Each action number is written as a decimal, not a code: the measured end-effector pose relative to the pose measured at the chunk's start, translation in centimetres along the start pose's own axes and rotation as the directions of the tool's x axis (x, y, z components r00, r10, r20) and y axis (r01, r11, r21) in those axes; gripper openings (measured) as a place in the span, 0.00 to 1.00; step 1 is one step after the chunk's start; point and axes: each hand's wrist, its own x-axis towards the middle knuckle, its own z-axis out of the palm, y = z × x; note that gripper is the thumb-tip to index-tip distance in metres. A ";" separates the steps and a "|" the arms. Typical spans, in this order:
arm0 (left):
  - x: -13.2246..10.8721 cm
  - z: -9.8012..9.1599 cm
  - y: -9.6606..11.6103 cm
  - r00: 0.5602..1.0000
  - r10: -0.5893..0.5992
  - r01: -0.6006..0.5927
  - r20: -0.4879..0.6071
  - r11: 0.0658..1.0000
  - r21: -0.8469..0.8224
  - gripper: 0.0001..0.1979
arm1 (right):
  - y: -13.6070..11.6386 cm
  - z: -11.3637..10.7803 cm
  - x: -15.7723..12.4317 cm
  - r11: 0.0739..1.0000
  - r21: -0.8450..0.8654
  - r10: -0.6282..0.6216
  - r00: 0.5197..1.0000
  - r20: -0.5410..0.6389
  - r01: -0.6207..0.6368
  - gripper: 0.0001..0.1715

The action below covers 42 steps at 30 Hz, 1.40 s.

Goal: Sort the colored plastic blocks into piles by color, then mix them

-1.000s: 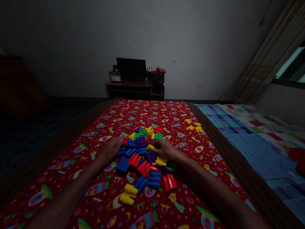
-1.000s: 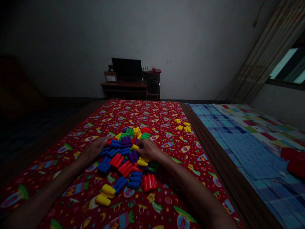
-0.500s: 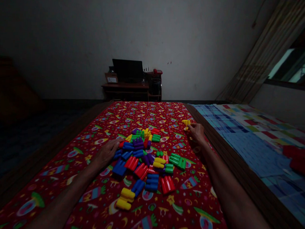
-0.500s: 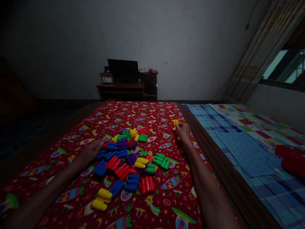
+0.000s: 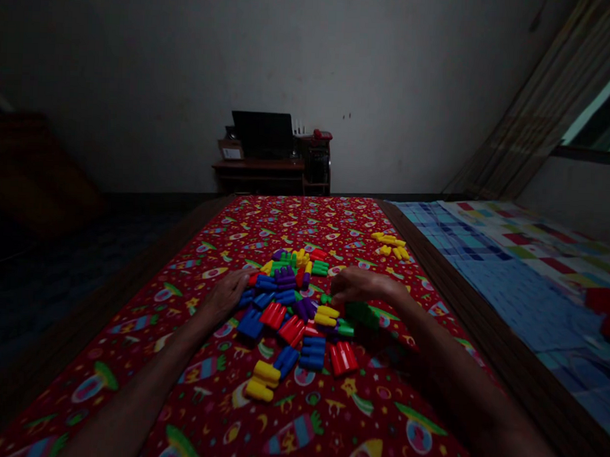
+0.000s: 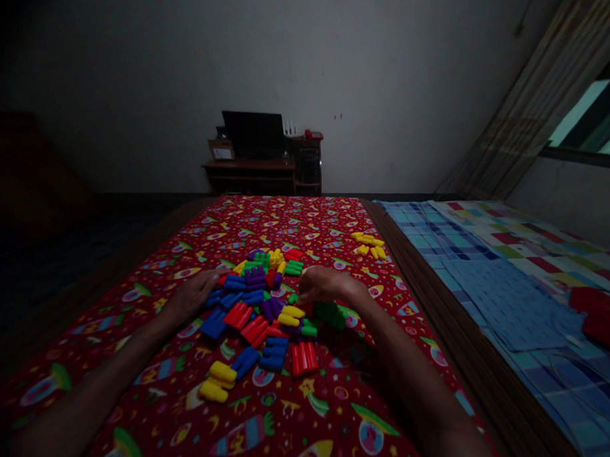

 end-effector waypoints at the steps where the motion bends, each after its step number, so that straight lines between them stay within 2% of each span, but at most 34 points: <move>1: 0.0 0.0 0.0 1.000 0.005 -0.005 -0.003 1.000 -0.002 0.32 | -1.0 0.2 -0.3 0.999 -0.029 -0.020 0.998 0.060 0.021 0.15; 2: -0.1 0.0 0.1 1.000 0.009 -0.009 -0.005 1.000 -0.005 0.32 | -1.8 0.3 -0.6 0.997 -0.062 -0.031 0.996 0.078 0.036 0.18; 4: -0.1 0.1 0.1 1.000 0.011 -0.011 -0.011 1.000 -0.014 0.32 | -2.8 0.3 -1.6 0.989 -0.141 -0.046 0.998 0.031 0.050 0.23; 7: 0.0 0.1 0.0 1.000 0.005 -0.005 -0.006 1.000 -0.021 0.34 | -3.8 0.5 -2.9 0.964 -0.264 -0.065 0.991 -0.119 0.031 0.20; 8: 0.0 0.1 0.0 1.000 0.003 -0.004 -0.004 1.000 -0.019 0.34 | -4.1 0.7 -3.2 0.956 -0.291 -0.074 0.989 -0.131 0.033 0.18; 11: 0.1 0.1 0.1 1.000 0.002 -0.002 0.002 1.000 -0.014 0.32 | -5.5 1.8 -3.8 0.941 -0.329 -0.104 0.993 -0.047 0.083 0.15; 14: 0.2 0.1 0.1 1.000 0.004 -0.004 -0.002 1.000 -0.003 0.30 | -6.6 2.4 -3.6 0.937 -0.338 -0.107 0.993 -0.046 0.086 0.17; 16: 0.2 0.1 0.0 1.000 0.000 0.000 -0.004 1.000 0.002 0.30 | -6.3 1.8 -3.2 0.952 -0.287 -0.128 0.990 -0.057 0.107 0.15; 18: 0.2 0.1 -0.1 1.000 -0.008 0.008 0.002 1.000 0.003 0.31 | -4.9 0.4 -2.8 0.975 -0.189 -0.136 0.987 -0.089 0.117 0.12; 20: 0.2 0.1 -0.1 1.000 -0.014 0.014 0.009 1.000 0.004 0.31 | -2.5 -1.1 -2.4 0.993 -0.103 -0.076 0.972 -0.220 0.054 0.12; 21: 0.2 0.1 -0.1 1.000 -0.014 0.014 0.010 1.000 0.004 0.31 | -1.0 -1.7 -2.2 0.997 -0.078 -0.015 0.946 -0.323 -0.011 0.12; 22: 0.2 0.1 -0.1 1.000 -0.015 0.014 0.009 1.000 0.004 0.31 | 0.7 -2.1 -2.0 0.993 -0.064 0.061 0.897 -0.439 -0.099 0.12; 24: 0.2 0.0 -0.1 1.000 -0.015 0.015 0.003 1.000 0.004 0.31 | 4.2 -2.4 -1.8 0.951 -0.035 0.205 0.712 -0.671 -0.307 0.14; 25: 0.2 0.0 -0.1 1.000 -0.016 0.016 -0.003 1.000 0.005 0.31 | 5.9 -2.3 -1.8 0.914 -0.011 0.264 0.616 -0.742 -0.405 0.15; 27: 0.2 0.0 -0.1 1.000 -0.021 0.021 -0.005 1.000 0.013 0.31 | 8.8 -1.7 -1.8 0.841 0.031 0.329 0.465 -0.822 -0.540 0.16; 28: 0.2 0.0 -0.2 1.000 -0.023 0.023 -0.003 1.000 0.016 0.31 | 10.1 -1.4 -1.8 0.816 0.039 0.337 0.421 -0.842 -0.576 0.17; 29: 0.2 0.0 -0.2 1.000 -0.024 0.024 0.002 1.000 0.018 0.31 | 11.2 -1.1 -1.7 0.804 0.037 0.331 0.396 -0.856 -0.593 0.17; 30: 0.1 0.0 -0.3 1.000 -0.027 0.027 0.006 0.999 0.018 0.32 | 12.0 -0.9 -1.7 0.803 0.027 0.315 0.386 -0.867 -0.595 0.17; 32: 0.1 0.0 -0.3 0.999 -0.033 0.033 0.013 0.999 0.014 0.32 | 13.2 -0.6 -1.6 0.814 -0.007 0.279 0.401 -0.872 -0.581 0.18; 35: -0.1 -0.1 0.0 0.999 -0.032 0.032 0.009 0.999 0.006 0.30 | 13.5 -0.4 -1.3 0.822 -0.043 0.303 0.499 -0.812 -0.568 0.18; 37: -0.1 -0.2 0.2 1.000 -0.022 0.022 0.005 1.000 -0.002 0.30 | 12.9 -0.6 -1.2 0.818 -0.030 0.356 0.548 -0.757 -0.574 0.19; 39: 0.0 -0.3 0.4 1.000 -0.017 0.017 0.007 1.000 -0.009 0.31 | 11.6 -0.9 -1.2 0.826 -0.006 0.369 0.549 -0.750 -0.564 0.20; 41: 0.0 -0.2 0.4 1.000 -0.022 0.022 0.005 1.000 -0.012 0.33 | 9.6 -1.3 -0.9 0.863 -0.001 0.322 0.550 -0.771 -0.506 0.21; 42: 0.1 -0.2 0.4 1.000 -0.024 0.024 0.002 1.000 -0.013 0.33 | 8.4 -1.4 -0.6 0.891 -0.007 0.284 0.570 -0.771 -0.454 0.21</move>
